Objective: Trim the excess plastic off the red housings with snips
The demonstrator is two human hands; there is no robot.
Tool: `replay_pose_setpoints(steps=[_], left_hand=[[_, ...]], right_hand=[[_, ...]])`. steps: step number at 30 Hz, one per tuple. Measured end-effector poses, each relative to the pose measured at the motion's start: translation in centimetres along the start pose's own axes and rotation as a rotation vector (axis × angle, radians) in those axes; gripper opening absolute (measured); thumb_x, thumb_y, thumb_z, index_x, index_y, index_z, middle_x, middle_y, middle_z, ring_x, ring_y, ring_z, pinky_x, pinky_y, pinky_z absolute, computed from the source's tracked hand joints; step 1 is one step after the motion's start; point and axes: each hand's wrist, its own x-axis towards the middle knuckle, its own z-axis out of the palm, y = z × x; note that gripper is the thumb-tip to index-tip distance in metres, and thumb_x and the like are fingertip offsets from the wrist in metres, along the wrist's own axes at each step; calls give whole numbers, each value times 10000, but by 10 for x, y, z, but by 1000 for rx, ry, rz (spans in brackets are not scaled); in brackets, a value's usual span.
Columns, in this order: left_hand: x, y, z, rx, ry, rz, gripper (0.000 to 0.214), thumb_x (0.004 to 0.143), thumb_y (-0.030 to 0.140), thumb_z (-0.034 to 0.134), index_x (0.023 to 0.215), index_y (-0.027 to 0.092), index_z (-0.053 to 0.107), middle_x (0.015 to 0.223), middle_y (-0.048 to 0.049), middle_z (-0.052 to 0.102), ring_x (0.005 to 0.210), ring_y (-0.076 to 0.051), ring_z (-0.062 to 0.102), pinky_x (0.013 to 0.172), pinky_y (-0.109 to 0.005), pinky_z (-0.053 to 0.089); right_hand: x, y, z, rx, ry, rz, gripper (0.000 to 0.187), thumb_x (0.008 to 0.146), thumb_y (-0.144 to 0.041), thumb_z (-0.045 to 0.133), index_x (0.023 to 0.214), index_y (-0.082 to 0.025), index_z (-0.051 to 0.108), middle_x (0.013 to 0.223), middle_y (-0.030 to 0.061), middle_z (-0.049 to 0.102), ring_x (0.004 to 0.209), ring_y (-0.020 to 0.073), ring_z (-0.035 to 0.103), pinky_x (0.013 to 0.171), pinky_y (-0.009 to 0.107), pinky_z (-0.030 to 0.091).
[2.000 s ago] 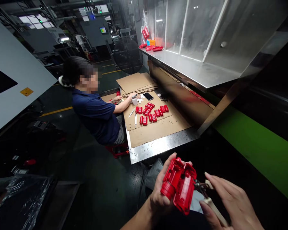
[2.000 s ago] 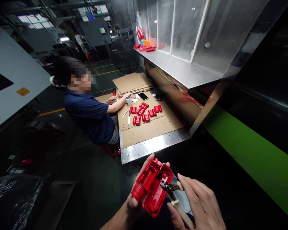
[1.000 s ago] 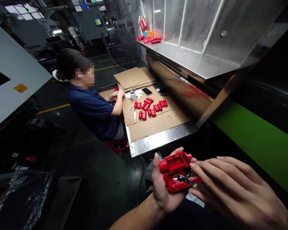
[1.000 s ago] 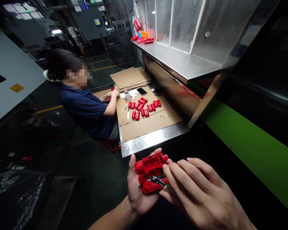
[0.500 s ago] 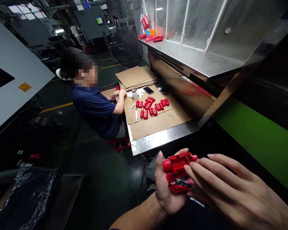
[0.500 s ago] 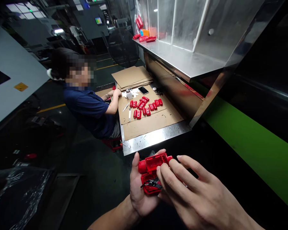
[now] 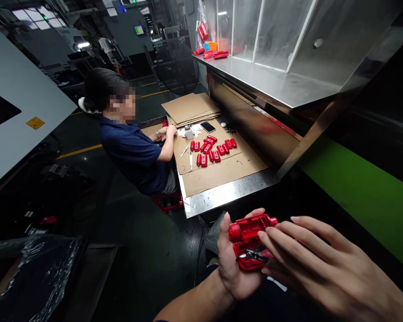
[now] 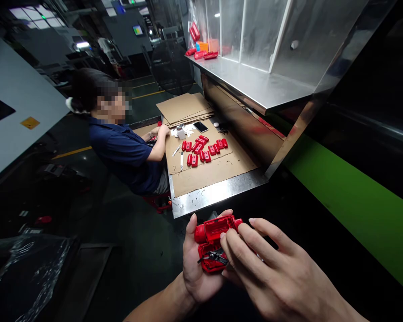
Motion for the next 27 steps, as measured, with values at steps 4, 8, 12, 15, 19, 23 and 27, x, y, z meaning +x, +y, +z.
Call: replay_pose_setpoints(steps=[4, 8, 12, 15, 19, 23, 27], left_hand=[[-1, -1, -2, -1, 0, -4, 640, 910, 635, 460, 1246, 112, 614, 1145, -152, 683, 1069, -262, 646, 1032, -389, 416], [-1, -2, -3, 7, -15, -20, 647, 912, 646, 442, 1261, 126, 605, 1155, -150, 680, 1051, -261, 653, 1019, -390, 419], [-1, -3, -1, 14, -17, -52, 633, 909, 644, 445, 1222, 127, 635, 1120, -145, 695, 1043, -270, 660, 971, -378, 441], [0, -6, -3, -6, -14, -93, 644, 904, 652, 447, 1217, 123, 639, 1131, -144, 697, 1013, -270, 671, 896, -365, 475], [1, -11, -12, -61, 58, -151, 676, 907, 673, 415, 1205, 107, 632, 1042, -126, 715, 910, -223, 684, 771, -322, 501], [7, -12, -18, -75, 85, -106, 682, 927, 668, 374, 1227, 103, 609, 1078, -145, 695, 966, -231, 672, 871, -349, 490], [15, -9, -15, -45, 61, 58, 624, 928, 626, 434, 1306, 142, 543, 1132, -159, 659, 1085, -277, 634, 1010, -432, 431]], right_hand=[[1, 0, 1, -3, -18, -5, 312, 929, -221, 638, 1215, -97, 652, 1262, 53, 662, 1151, 257, 593, 1050, 488, 425], [-1, 1, 2, 11, -6, -10, 312, 940, -241, 624, 1220, -105, 648, 1276, 36, 655, 1168, 244, 582, 1085, 467, 401], [-3, 1, 1, 46, -2, -22, 261, 927, -213, 633, 1168, -120, 668, 1269, 33, 654, 1138, 235, 589, 1083, 455, 394], [2, 2, -3, 75, 13, -48, 207, 948, -141, 552, 1114, -114, 674, 1206, 36, 675, 1086, 227, 590, 1025, 434, 404], [10, 4, -3, 104, 16, -60, 240, 938, -37, 442, 951, -103, 672, 1049, 52, 690, 986, 223, 577, 913, 416, 415], [-1, 10, 5, 88, -2, -55, 150, 934, -102, 529, 980, -104, 672, 1041, 61, 680, 995, 249, 586, 908, 435, 429], [-26, 16, 8, 50, -51, 144, 454, 942, -466, 565, 1156, -70, 625, 1098, 126, 652, 998, 263, 611, 899, 415, 496]])
